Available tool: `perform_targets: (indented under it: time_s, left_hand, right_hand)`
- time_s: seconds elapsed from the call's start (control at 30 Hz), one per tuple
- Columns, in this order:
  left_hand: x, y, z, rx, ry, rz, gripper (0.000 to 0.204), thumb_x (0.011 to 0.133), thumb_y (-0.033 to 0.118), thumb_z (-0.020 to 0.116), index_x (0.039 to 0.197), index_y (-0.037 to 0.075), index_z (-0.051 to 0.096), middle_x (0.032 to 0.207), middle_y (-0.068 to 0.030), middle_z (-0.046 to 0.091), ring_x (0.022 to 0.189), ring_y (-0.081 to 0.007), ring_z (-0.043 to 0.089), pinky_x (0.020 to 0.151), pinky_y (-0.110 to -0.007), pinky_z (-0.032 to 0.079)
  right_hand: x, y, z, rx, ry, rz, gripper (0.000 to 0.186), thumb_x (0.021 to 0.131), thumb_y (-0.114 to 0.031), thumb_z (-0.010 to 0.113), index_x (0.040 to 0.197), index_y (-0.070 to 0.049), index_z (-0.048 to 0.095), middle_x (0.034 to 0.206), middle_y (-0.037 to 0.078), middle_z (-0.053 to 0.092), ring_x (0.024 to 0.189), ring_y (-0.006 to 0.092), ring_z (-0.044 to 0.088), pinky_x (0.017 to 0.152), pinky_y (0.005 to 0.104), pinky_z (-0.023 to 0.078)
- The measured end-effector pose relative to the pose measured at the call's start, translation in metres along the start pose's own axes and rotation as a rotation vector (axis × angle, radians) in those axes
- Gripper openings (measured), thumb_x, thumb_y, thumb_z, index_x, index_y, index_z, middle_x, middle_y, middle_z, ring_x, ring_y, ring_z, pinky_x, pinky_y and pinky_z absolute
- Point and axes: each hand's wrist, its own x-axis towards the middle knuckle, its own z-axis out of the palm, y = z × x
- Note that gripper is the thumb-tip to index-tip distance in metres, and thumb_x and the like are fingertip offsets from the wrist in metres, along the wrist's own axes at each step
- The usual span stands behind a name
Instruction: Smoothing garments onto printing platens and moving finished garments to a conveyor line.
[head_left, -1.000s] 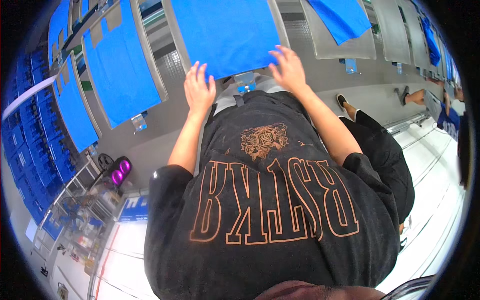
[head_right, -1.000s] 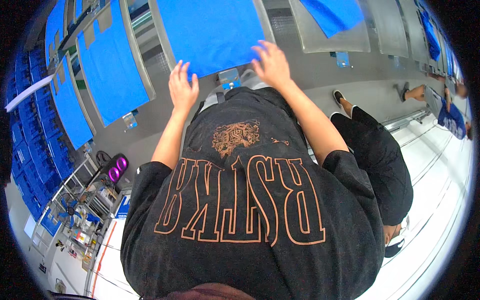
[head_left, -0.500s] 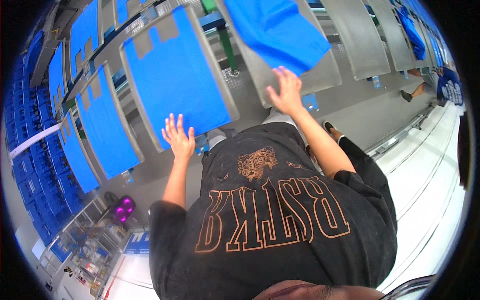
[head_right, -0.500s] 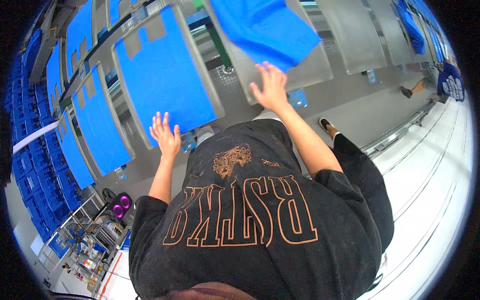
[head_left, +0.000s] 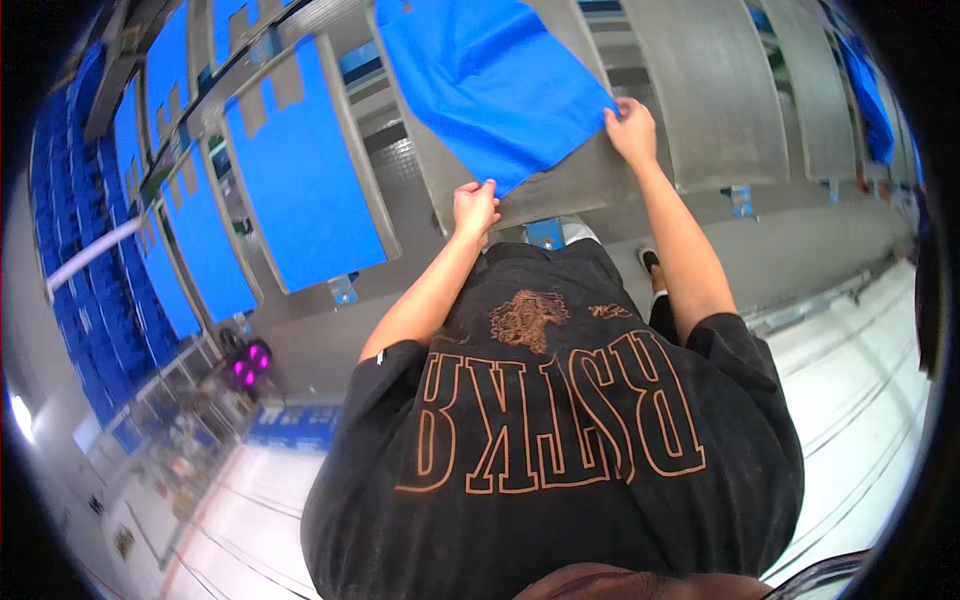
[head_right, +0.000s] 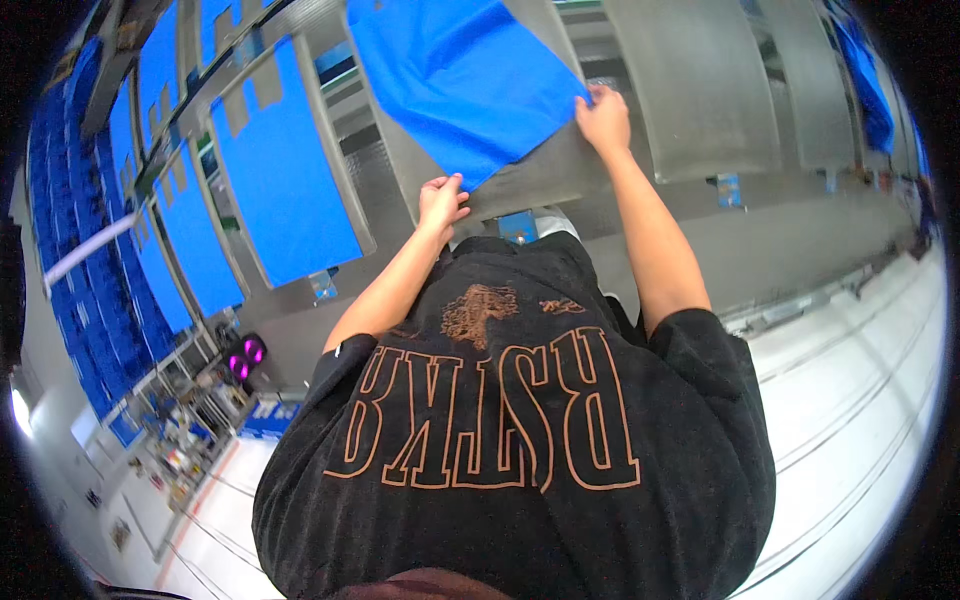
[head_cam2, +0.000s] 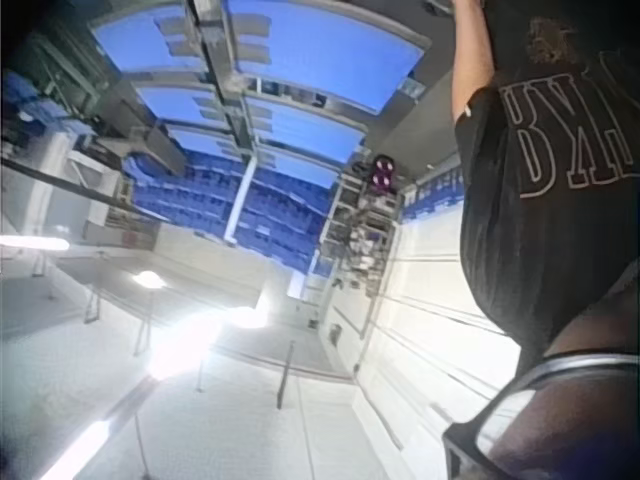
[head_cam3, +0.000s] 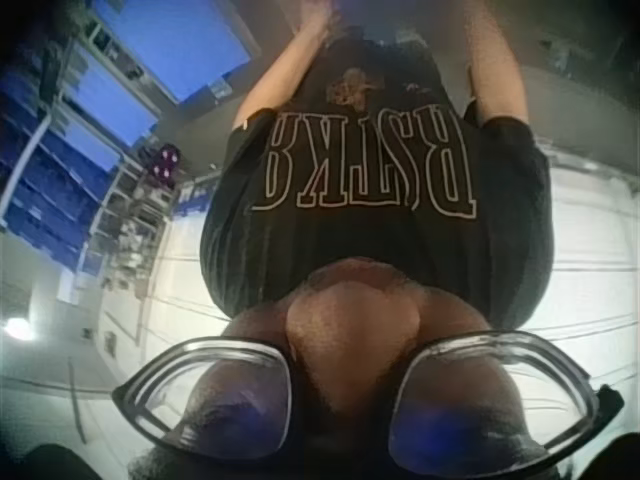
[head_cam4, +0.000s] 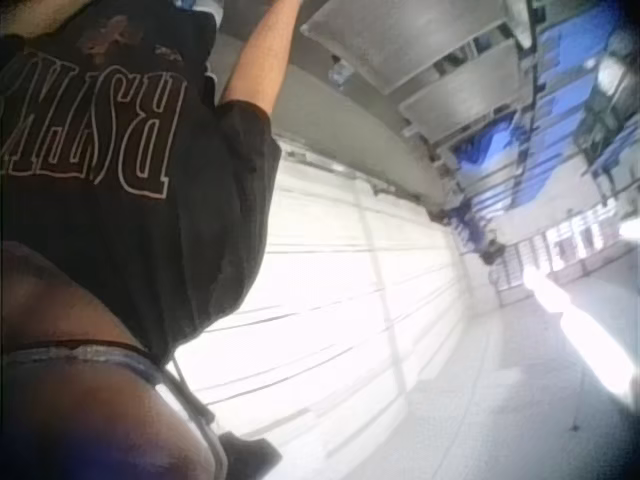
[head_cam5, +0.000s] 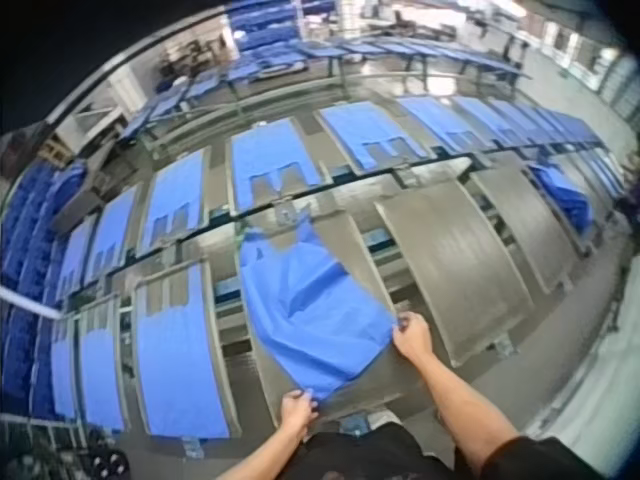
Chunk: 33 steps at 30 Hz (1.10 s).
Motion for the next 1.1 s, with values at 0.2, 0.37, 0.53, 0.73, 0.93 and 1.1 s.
perform_targets:
  time_s: [0.2, 0.37, 0.53, 0.73, 0.93, 1.1]
  left_hand:
    - [0.025, -0.026, 0.007, 0.152, 0.159, 0.128, 0.059, 0.087, 0.026, 0.075, 0.13, -0.008, 0.052, 0.088, -0.0127, 0.069, 0.081, -0.0259, 0.066, 0.064, -0.036, 0.053]
    - [0.002, 0.015, 0.056, 0.023, 0.214, -0.113, 0.056, 0.087, 0.027, 0.075, 0.131, 0.002, 0.05, 0.124, -0.0178, 0.057, 0.107, -0.0336, 0.059, 0.08, -0.046, 0.054]
    - [0.039, 0.004, 0.107, -0.324, 0.297, -0.156, 0.058, 0.088, 0.017, 0.073, 0.137, 0.008, 0.043, 0.111, -0.0124, 0.059, 0.096, -0.0306, 0.059, 0.071, -0.044, 0.051]
    - [-0.019, 0.021, 0.058, -0.762, -0.342, -0.192, 0.013, 0.096, 0.019, 0.061, 0.102, 0.008, 0.064, 0.086, -0.0036, 0.063, 0.08, -0.02, 0.061, 0.074, -0.035, 0.051]
    - [-0.181, 0.117, 0.049, -0.757, -0.371, 0.021, 0.044, 0.096, 0.025, 0.065, 0.129, 0.0, 0.048, 0.125, -0.0162, 0.055, 0.106, -0.0282, 0.059, 0.093, -0.042, 0.056]
    - [-0.123, 0.074, 0.05, -1.093, -0.849, -0.435, 0.046, 0.1, 0.02, 0.061, 0.131, -0.008, 0.042, 0.12, -0.0181, 0.053, 0.099, -0.0254, 0.058, 0.082, -0.033, 0.056]
  right_hand:
    - [0.0, -0.012, -0.008, 0.075, -0.084, 0.041, 0.029, 0.081, -0.026, 0.077, 0.098, -0.002, 0.073, 0.082, 0.014, 0.073, 0.08, 0.03, 0.073, 0.077, 0.0416, 0.057]
    - [0.015, -0.014, -0.033, 0.229, -0.274, 0.127, 0.025, 0.085, -0.021, 0.07, 0.098, 0.0, 0.068, 0.082, 0.014, 0.071, 0.079, 0.027, 0.074, 0.074, 0.0409, 0.059]
    - [-0.025, -0.092, -0.125, 1.145, -0.538, 0.297, 0.022, 0.091, -0.008, 0.062, 0.111, -0.003, 0.053, 0.089, 0.013, 0.069, 0.072, 0.0258, 0.074, 0.071, 0.0412, 0.064]
    - [-0.053, -0.109, -0.172, 1.323, -0.443, 0.245, 0.05, 0.09, -0.008, 0.069, 0.13, -0.008, 0.039, 0.104, 0.019, 0.067, 0.073, 0.0329, 0.074, 0.068, 0.0454, 0.065]
    - [-0.048, -0.158, -0.262, 1.446, -0.528, -0.101, 0.044, 0.101, -0.005, 0.056, 0.142, -0.01, 0.038, 0.099, 0.014, 0.069, 0.076, 0.0241, 0.075, 0.067, 0.0357, 0.064]
    - [-0.063, -0.187, -0.278, 1.365, -0.54, -0.262, 0.022, 0.103, -0.004, 0.053, 0.124, 0.0, 0.056, 0.101, 0.012, 0.069, 0.081, 0.0216, 0.075, 0.071, 0.0329, 0.064]
